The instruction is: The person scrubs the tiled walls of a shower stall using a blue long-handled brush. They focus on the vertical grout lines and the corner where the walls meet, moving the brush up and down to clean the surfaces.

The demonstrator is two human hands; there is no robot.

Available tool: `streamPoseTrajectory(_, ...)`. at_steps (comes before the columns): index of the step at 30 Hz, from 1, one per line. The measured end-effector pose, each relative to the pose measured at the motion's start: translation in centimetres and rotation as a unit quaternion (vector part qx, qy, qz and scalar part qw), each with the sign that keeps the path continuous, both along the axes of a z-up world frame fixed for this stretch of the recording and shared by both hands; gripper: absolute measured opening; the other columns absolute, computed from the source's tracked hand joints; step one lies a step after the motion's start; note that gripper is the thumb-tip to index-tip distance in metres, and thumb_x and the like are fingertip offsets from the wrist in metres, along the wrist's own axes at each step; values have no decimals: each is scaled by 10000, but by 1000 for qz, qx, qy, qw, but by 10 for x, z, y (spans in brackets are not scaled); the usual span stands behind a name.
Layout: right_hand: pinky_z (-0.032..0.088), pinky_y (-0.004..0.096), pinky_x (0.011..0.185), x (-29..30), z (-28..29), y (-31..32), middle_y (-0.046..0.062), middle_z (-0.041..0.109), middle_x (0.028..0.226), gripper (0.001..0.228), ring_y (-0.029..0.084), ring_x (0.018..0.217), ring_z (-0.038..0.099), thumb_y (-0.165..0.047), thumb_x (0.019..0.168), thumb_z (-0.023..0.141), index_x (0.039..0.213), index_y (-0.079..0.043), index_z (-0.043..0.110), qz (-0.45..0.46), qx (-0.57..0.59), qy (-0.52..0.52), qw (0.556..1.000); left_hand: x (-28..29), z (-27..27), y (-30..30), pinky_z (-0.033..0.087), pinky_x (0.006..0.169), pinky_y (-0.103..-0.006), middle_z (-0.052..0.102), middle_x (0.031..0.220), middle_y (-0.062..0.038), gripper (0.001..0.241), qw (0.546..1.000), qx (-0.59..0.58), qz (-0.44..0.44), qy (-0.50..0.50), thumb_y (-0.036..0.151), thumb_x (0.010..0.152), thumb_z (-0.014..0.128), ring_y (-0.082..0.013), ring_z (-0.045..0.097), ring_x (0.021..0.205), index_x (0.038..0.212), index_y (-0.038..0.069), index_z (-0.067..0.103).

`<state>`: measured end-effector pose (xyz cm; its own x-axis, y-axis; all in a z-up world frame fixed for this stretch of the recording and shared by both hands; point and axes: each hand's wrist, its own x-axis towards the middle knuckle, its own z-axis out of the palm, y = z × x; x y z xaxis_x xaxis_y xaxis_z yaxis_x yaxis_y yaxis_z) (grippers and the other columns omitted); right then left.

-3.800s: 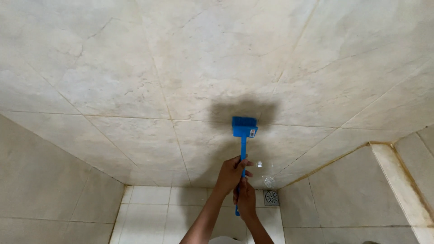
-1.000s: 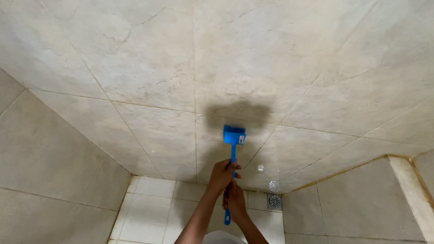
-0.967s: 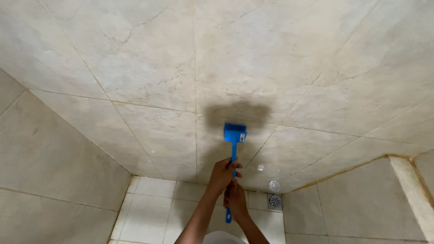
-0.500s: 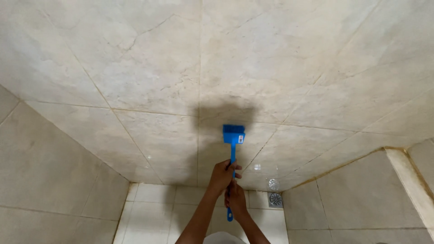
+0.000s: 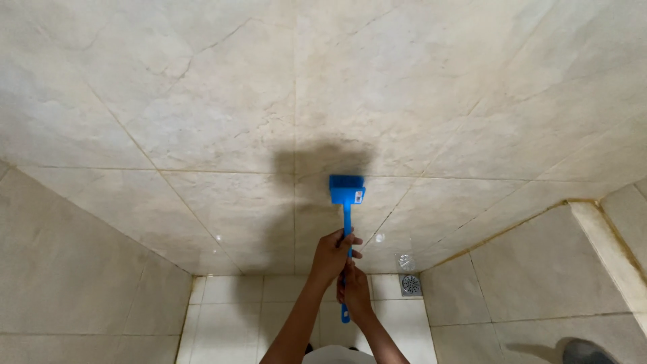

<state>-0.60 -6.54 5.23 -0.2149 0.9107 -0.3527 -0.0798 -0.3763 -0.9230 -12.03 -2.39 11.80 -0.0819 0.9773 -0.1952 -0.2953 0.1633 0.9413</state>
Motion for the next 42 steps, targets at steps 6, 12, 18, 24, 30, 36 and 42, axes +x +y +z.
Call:
streamPoseTrajectory(6, 338, 306, 361, 10, -26, 0, 18, 457, 500, 560, 128, 368, 410, -542, 1063, 334, 752, -114, 519, 17, -45, -13, 999, 11, -48, 4, 534, 539, -290, 775, 1013, -104, 315, 999, -41, -3, 14, 214, 1043, 549, -182, 754, 734, 1234, -10, 660)
streamPoseTrajectory(12, 331, 313, 362, 16, -20, 2, 20, 439, 497, 571, 142, 366, 402, -550, 1067, 339, 752, -110, 522, 1, -100, -44, 994, 20, -66, 13, 535, 530, -303, 787, 1006, -99, 276, 997, -65, -21, 20, 211, 1025, 544, -197, 766, 732, 1155, 3, 669)
streamPoseTrajectory(18, 305, 306, 337, 42, -22, 11, 18, 430, 469, 588, 138, 343, 391, -549, 1066, 335, 733, -99, 513, -24, -4, -42, 999, 45, -27, 18, 525, 520, -296, 773, 1002, -116, 260, 998, -39, -38, -15, 207, 1051, 556, -183, 738, 715, 1129, -18, 662)
streamPoseTrajectory(24, 317, 289, 348, 57, -24, 11, 3, 440, 493, 547, 119, 361, 394, -548, 1071, 340, 765, -126, 504, -45, 0, 1, 999, 62, -54, 31, 527, 526, -288, 779, 1019, -110, 245, 998, -24, -54, -30, 137, 1019, 541, -169, 724, 706, 1182, -4, 659)
streamPoseTrajectory(30, 315, 288, 345, 59, -13, 9, 0, 437, 495, 533, 115, 358, 385, -541, 1063, 347, 767, -127, 507, -56, -32, -6, 998, 66, -41, 27, 528, 522, -295, 775, 1019, -99, 262, 996, -62, -53, -25, 172, 1033, 549, -170, 722, 702, 1190, -9, 656)
streamPoseTrajectory(36, 315, 281, 345, 68, -6, 16, -5, 438, 490, 545, 105, 359, 395, -542, 1067, 345, 765, -124, 519, -59, 43, -4, 997, 74, -24, 34, 528, 543, -280, 778, 1031, -94, 279, 997, -24, -63, -42, 175, 1025, 569, -165, 725, 713, 1218, -4, 663)
streamPoseTrajectory(42, 317, 295, 349, 82, -26, 33, -3, 444, 495, 575, 119, 360, 404, -566, 1058, 352, 741, -114, 512, -63, 0, -58, 996, 88, -51, 48, 531, 539, -294, 777, 1032, -110, 311, 997, -30, -62, -39, 199, 1009, 614, -189, 716, 712, 1273, 42, 661)
